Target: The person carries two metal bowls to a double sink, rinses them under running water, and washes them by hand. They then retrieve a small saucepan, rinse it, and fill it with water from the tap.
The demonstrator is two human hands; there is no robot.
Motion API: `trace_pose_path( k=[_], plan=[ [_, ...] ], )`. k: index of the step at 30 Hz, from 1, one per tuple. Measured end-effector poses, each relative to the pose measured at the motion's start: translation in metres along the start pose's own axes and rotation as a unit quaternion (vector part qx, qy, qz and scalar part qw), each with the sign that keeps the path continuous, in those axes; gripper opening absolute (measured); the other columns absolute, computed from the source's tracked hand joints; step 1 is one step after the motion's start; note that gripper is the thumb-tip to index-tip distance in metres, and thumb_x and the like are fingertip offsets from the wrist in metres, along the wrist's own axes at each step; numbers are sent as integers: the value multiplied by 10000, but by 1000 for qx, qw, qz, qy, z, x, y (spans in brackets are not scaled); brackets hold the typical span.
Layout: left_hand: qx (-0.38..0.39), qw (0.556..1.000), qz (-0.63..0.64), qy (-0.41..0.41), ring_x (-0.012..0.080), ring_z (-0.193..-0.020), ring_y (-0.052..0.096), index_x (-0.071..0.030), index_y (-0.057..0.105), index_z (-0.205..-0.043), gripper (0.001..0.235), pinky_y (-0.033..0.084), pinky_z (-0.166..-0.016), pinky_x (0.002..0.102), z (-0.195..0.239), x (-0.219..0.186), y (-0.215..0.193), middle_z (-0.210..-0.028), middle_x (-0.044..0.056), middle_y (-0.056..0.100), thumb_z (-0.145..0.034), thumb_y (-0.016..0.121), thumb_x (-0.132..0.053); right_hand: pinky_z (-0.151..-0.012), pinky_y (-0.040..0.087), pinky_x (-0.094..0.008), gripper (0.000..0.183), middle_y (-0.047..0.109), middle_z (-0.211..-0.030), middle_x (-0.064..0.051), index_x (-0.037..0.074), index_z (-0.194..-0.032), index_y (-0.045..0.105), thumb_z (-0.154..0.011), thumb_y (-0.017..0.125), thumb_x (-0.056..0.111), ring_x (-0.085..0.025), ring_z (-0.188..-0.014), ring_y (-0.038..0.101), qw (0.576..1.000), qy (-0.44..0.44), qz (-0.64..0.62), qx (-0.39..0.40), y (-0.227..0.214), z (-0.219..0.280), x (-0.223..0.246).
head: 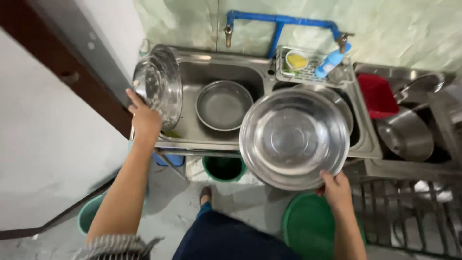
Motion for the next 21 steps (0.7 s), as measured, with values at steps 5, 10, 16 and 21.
trace_pose_path(
  k=[5, 10, 16, 21],
  plan=[
    [-22, 990, -64, 126, 524, -1127, 614, 19, -112, -1596, 1060, 581, -743, 467, -83, -25, 74, -1527, 399, 324, -867, 650, -81, -455, 456, -321, 183, 649, -655, -98, 5, -977, 605, -984, 580, 186, -185, -495, 595, 998, 50, -4, -43, 41, -20, 40],
    [180, 974, -129, 45, 495, -977, 665, -15, -119, -1626, 1046, 584, -769, 489, -123, -39, 129, -1559, 420, 225, -910, 641, -76, -464, 481, -333, 205, 643, -661, -114, -20, -967, 617, -981, 589, 183, -197, -494, 605, 985, 117, 63, -108, 59, -42, 41],
    [193, 974, -97, 70, 492, -1029, 652, -11, -8, -1658, 991, 575, -796, 524, -163, -5, 138, -1538, 359, 336, -962, 670, -204, -468, 499, -331, 270, 655, -649, -119, -36, -950, 575, -988, 605, 230, -203, -494, 627, 977, 157, 82, -115, 93, -55, 37],
    [10, 968, -114, 221, 451, -1123, 656, -20, 280, -1590, 822, 560, -917, 495, -146, -33, 87, -1435, 251, 472, -966, 719, -323, -473, 500, -330, 297, 651, -656, -106, -34, -935, 634, -990, 618, 258, -196, -507, 621, 983, 150, 83, -69, 139, -95, 12]
  ],
)
Point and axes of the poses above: each hand's wrist, its own z-axis away from the middle knuckle, its own y-axis out of the palm, x = y × z, the point moved 8 cm from there along -z, towards the middle knuckle
